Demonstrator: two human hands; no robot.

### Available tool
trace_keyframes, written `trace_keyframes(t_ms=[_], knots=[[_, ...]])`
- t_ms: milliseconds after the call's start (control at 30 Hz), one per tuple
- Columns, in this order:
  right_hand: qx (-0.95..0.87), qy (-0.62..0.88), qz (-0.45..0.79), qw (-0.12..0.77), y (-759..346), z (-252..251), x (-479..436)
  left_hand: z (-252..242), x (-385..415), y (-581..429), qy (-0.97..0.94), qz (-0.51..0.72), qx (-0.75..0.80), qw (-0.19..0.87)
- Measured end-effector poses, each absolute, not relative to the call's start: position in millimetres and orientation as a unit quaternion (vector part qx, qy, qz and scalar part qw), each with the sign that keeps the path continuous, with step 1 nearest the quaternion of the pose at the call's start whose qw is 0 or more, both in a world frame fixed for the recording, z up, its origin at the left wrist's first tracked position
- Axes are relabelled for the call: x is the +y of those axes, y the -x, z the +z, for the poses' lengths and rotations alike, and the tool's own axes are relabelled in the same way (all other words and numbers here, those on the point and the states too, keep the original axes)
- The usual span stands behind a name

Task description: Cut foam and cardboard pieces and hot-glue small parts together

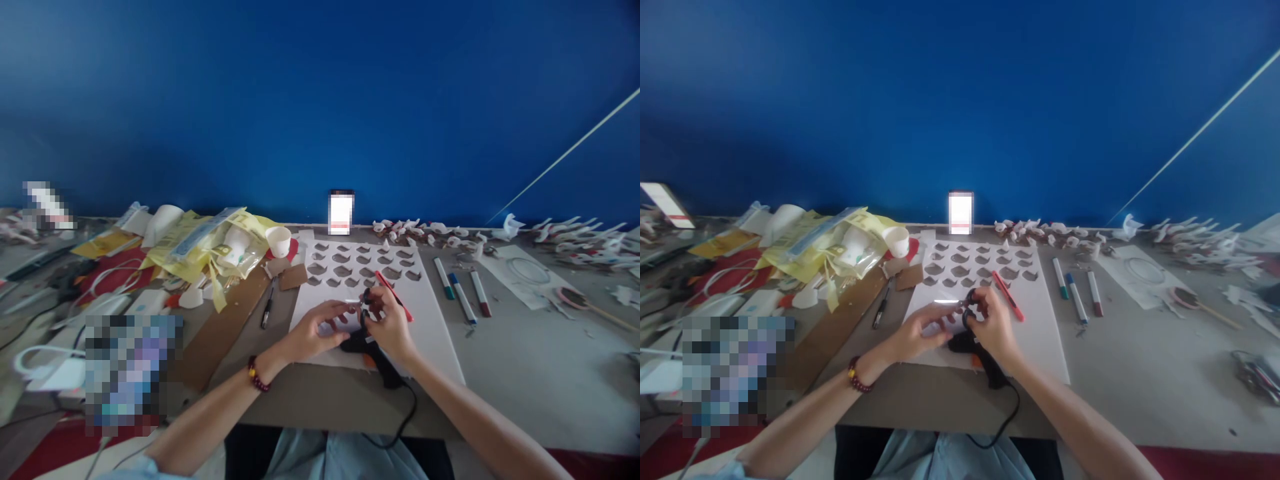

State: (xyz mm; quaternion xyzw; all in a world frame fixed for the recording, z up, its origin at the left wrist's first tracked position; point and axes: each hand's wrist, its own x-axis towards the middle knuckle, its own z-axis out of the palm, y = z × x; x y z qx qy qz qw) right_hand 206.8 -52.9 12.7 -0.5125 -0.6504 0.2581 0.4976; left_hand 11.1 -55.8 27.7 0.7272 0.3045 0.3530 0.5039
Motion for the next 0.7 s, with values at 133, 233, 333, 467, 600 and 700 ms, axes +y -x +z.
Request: trace_keyframes(t_ms=[133, 233, 333, 467, 600, 700], knots=[[-0.668, 0.513, 0.182, 0.507, -206.4, 13.9, -55.3, 30.0, -59.4, -12.2, -0.735, 0.335, 0.288, 0.515], [-0.672, 0.514, 0.165, 0.507, -206.1, 14.3, -56.6, 33.7, -60.9, -14.9, -0.748, 0.331, 0.288, 0.498], [-0.650, 0.527, 0.201, 0.509, -204.6, 16.0, -57.7, 31.9, -58.6, -17.5, -0.743, 0.369, 0.334, 0.448], [-0.620, 0.516, 0.304, 0.507, -200.2, 15.6, -58.4, 24.1, -52.3, -16.8, -0.724, 0.437, 0.364, 0.390], [-0.591, 0.503, 0.378, 0.505, -196.7, 12.0, -57.6, 22.0, -48.9, -14.0, -0.715, 0.453, 0.361, 0.391], [-0.590, 0.497, 0.394, 0.500, -195.4, 12.1, -57.9, 24.3, -49.1, -14.3, -0.703, 0.460, 0.364, 0.402]])
